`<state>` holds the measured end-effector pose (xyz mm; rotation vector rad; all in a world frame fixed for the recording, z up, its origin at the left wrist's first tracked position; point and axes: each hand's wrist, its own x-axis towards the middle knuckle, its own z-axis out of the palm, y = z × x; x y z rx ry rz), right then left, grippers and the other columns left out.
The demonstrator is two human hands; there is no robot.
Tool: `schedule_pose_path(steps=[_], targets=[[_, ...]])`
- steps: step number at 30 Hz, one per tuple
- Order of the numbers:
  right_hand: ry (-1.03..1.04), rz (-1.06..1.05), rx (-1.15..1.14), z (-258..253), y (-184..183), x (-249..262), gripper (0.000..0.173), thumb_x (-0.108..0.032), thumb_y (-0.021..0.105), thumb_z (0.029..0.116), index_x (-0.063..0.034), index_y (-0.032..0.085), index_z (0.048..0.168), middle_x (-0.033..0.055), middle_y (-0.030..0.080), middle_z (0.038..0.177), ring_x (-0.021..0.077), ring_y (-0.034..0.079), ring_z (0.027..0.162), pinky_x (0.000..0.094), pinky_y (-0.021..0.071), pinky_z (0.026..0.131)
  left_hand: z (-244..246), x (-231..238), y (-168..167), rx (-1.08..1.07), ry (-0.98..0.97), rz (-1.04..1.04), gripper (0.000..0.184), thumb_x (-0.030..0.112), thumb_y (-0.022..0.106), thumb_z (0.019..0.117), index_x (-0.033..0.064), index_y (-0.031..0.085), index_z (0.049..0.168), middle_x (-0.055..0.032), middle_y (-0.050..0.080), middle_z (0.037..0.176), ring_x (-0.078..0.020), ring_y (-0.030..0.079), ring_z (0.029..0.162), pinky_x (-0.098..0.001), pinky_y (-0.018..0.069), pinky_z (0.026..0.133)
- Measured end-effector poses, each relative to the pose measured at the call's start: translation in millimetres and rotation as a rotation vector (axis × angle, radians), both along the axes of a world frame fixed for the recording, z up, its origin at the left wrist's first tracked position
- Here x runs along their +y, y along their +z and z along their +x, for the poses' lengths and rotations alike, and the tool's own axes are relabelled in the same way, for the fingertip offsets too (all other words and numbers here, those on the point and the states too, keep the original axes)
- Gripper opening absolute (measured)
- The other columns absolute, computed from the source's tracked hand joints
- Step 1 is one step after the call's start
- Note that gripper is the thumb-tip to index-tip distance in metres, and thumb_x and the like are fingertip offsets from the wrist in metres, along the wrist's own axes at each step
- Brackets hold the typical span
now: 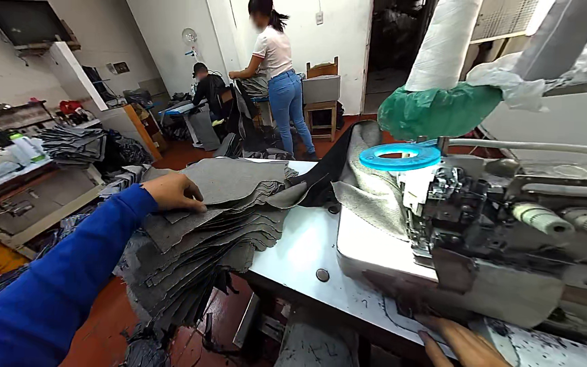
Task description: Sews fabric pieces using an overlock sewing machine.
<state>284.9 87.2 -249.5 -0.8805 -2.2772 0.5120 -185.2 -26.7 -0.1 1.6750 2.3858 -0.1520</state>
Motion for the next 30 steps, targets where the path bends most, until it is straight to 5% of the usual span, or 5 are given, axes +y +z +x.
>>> schedule_pose_path(steps=[9, 16, 21, 26, 30], targets=[[0.015, -0.076, 0.177, 8, 13, -16, 0.045, -0.015, 0.073, 0.0874, 0.0145, 0.065, 0.12, 0.0369, 0.063, 0.123, 0.0582, 0.057, 0.119, 0.0665, 0.0419, 0.104, 60, -4, 16, 0.28, 0.156, 0.405, 0.03, 0.016, 0.053, 0.1073, -0.0076, 0.068, 0.101, -0.0298, 0.068, 0.095, -0.0497, 0.067, 0.097, -0.0691, 0.0487, 0.087], [0.356, -0.791, 0.676, -75, 51, -69, 0.104, -0.055, 0.071, 0.0857, 0.0096, 0.025, 0.154, 0.0153, 0.054, 0.144, 0.0156, 0.062, 0.123, 0.0335, 0.0569, 0.096, 260, 33, -63, -0.437, -0.175, 0.213, 0.029, 0.019, 0.046, 0.1092, -0.0035, 0.064, 0.114, -0.019, 0.069, 0.091, -0.0291, 0.07, 0.084, -0.0471, 0.056, 0.08], [-0.099, -1.029, 1.016, -96, 78, -36, 0.027, -0.009, 0.037, 0.1099, 0.0091, 0.055, 0.116, 0.0095, 0.067, 0.093, 0.0127, 0.071, 0.083, 0.0304, 0.0622, 0.074, 261, 75, -101, -0.146, -0.736, 0.58, 0.021, 0.025, 0.066, 0.0979, 0.008, 0.077, 0.104, -0.0073, 0.074, 0.116, -0.0281, 0.064, 0.116, -0.0525, 0.0462, 0.101], [-0.169, -1.002, 1.076, -94, 72, -26, 0.021, -0.006, 0.041, 0.1087, 0.0075, 0.054, 0.119, 0.0132, 0.07, 0.094, 0.0185, 0.074, 0.078, 0.0345, 0.0646, 0.067, 157, 119, -91, -0.085, -0.431, 0.185, 0.097, 0.049, 0.084, 0.0809, 0.0148, 0.037, 0.16, -0.0208, 0.052, 0.15, -0.046, 0.045, 0.141, -0.0826, 0.014, 0.111], [-0.198, -0.961, 1.047, -94, 72, -24, 0.018, -0.005, 0.047, 0.1069, 0.007, 0.058, 0.113, 0.0104, 0.068, 0.093, 0.0133, 0.072, 0.083, 0.0304, 0.0631, 0.073, 105, 125, -102, -0.306, -0.265, -0.002, 0.066, 0.024, 0.085, 0.0838, -0.0042, 0.058, 0.136, -0.0214, 0.069, 0.094, -0.0352, 0.065, 0.089, -0.0604, 0.049, 0.09]])
